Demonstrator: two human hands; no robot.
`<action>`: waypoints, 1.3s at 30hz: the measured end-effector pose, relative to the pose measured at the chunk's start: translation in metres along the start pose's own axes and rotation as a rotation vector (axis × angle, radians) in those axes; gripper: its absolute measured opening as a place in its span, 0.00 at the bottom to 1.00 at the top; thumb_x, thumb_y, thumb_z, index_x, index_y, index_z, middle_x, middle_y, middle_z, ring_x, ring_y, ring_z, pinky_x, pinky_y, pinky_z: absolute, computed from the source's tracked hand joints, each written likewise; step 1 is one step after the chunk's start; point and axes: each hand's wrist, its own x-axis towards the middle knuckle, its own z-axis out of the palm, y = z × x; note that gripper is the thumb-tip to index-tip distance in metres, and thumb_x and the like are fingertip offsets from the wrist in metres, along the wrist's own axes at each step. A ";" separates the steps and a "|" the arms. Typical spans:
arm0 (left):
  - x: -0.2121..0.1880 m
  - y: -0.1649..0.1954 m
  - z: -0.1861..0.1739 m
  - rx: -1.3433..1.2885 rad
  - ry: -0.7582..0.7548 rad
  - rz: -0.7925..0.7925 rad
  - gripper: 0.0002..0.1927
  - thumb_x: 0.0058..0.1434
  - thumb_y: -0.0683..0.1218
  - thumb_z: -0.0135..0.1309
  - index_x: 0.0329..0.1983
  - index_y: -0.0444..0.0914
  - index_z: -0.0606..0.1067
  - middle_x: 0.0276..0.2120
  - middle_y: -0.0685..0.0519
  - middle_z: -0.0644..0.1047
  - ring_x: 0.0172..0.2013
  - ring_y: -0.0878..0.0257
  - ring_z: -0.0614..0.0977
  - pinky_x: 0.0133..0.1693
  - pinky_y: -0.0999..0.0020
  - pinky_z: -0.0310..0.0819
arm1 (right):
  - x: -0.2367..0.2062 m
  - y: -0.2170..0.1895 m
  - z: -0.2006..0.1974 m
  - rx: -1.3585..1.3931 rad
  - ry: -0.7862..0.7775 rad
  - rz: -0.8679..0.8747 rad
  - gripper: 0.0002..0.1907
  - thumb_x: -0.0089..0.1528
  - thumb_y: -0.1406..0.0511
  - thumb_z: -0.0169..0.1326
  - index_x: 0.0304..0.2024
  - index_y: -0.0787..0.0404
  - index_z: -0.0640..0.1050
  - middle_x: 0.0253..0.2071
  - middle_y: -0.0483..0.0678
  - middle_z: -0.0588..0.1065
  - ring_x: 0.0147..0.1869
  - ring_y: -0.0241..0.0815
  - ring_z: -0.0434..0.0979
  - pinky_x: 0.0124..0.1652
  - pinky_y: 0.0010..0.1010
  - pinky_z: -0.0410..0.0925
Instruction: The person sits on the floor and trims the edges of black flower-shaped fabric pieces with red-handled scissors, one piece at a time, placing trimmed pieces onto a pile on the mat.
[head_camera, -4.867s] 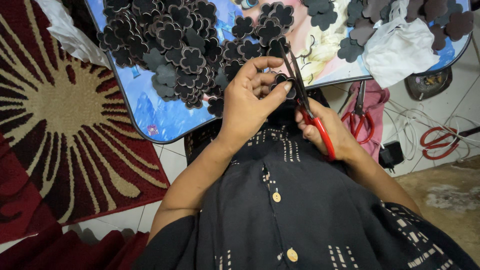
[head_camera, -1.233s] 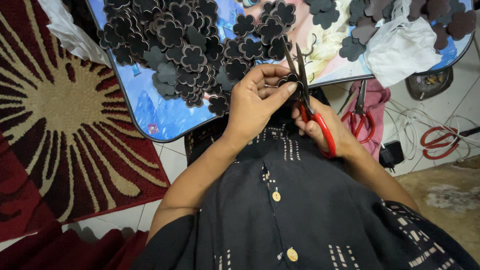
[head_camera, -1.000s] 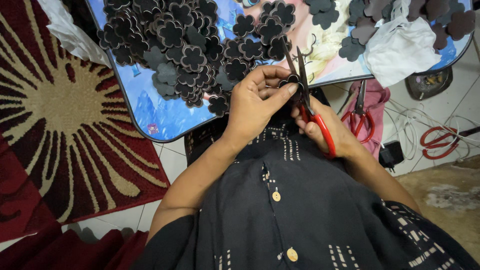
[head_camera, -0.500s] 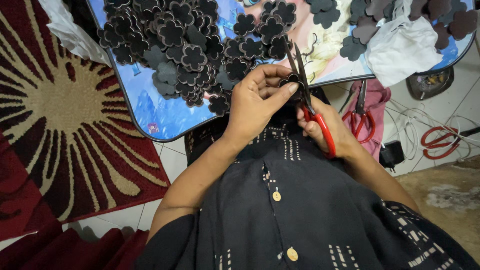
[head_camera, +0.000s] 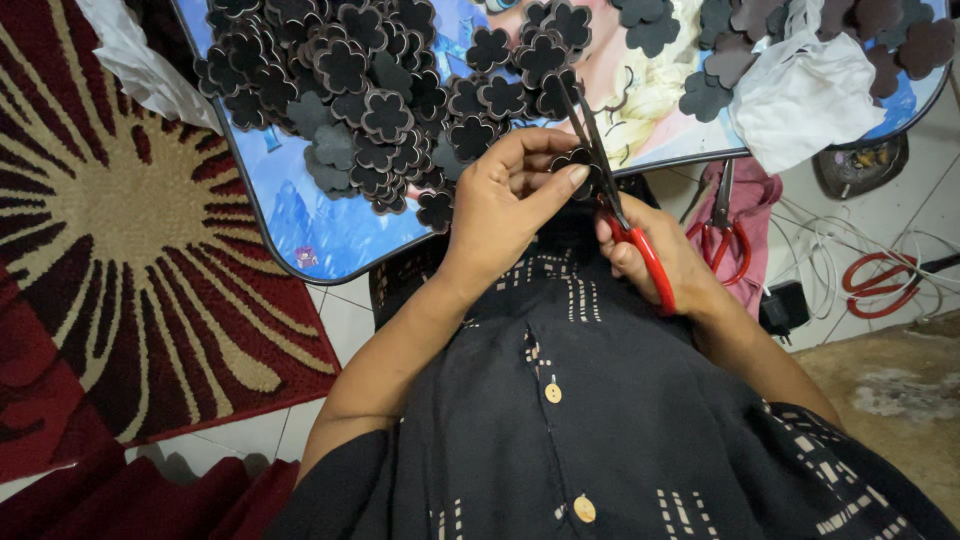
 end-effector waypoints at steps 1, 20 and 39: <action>0.000 0.001 0.000 0.001 0.000 0.001 0.15 0.64 0.36 0.62 0.53 0.32 0.76 0.44 0.53 0.80 0.40 0.73 0.80 0.44 0.79 0.77 | 0.000 0.000 0.000 0.001 -0.001 0.002 0.37 0.59 0.32 0.50 0.40 0.57 0.69 0.29 0.38 0.67 0.30 0.28 0.67 0.31 0.21 0.64; 0.000 0.010 -0.005 0.129 0.050 0.052 0.16 0.64 0.38 0.63 0.54 0.34 0.76 0.43 0.55 0.82 0.42 0.73 0.81 0.46 0.77 0.79 | -0.003 0.000 -0.004 0.004 -0.022 0.027 0.33 0.60 0.35 0.52 0.38 0.56 0.69 0.27 0.37 0.66 0.28 0.27 0.67 0.29 0.21 0.64; -0.001 0.008 -0.004 0.042 0.080 0.094 0.18 0.67 0.36 0.60 0.58 0.34 0.71 0.43 0.52 0.81 0.40 0.73 0.80 0.45 0.78 0.76 | 0.000 -0.014 -0.004 -0.033 -0.054 -0.046 0.41 0.61 0.33 0.47 0.51 0.63 0.69 0.31 0.41 0.65 0.32 0.30 0.64 0.32 0.23 0.62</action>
